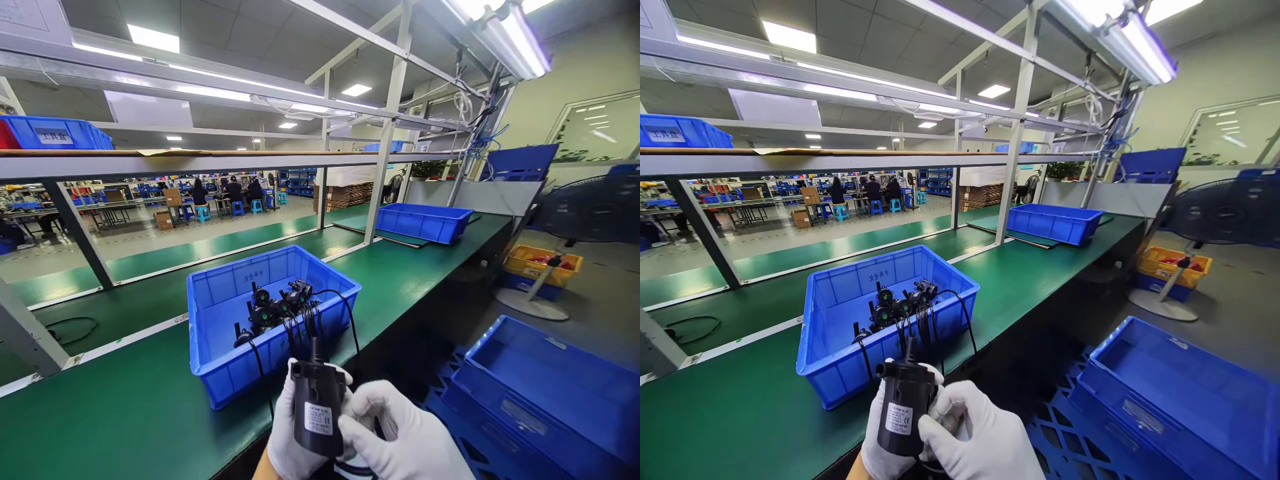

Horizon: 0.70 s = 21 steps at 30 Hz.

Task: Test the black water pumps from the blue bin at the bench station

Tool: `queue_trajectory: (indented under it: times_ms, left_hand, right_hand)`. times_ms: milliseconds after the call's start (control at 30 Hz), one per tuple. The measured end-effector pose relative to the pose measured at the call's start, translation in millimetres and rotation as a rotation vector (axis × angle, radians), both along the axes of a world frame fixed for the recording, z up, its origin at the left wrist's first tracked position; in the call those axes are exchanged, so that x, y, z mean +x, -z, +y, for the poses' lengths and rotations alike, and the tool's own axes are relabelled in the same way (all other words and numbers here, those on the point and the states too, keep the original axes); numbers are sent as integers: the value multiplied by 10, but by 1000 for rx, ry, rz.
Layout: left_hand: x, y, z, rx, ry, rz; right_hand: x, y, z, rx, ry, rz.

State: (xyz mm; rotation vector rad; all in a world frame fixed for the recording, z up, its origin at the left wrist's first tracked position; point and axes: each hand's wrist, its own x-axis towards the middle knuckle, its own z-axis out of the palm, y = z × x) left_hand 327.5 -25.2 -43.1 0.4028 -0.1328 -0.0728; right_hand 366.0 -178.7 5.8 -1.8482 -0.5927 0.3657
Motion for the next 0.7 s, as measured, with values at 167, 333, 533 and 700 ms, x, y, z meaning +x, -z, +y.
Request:
queue_trajectory:
  times_ms: [167, 333, 533, 700]
  left_hand:
    - [-44, 30, -55, -19, 37, 79]
    - [-75, -60, -23, -20, 115, 50]
    - [-64, 7, -3, -39, 129, 50]
    - [-44, 70, 5, -75, 122, 25]
  right_hand:
    - [5, 4, 63, -168, 18, -167]
    - [20, -11, 72, -236, 49, -375]
    - [29, -29, 94, -302, 31, -367]
    - [61, 33, 97, -201, 43, -348]
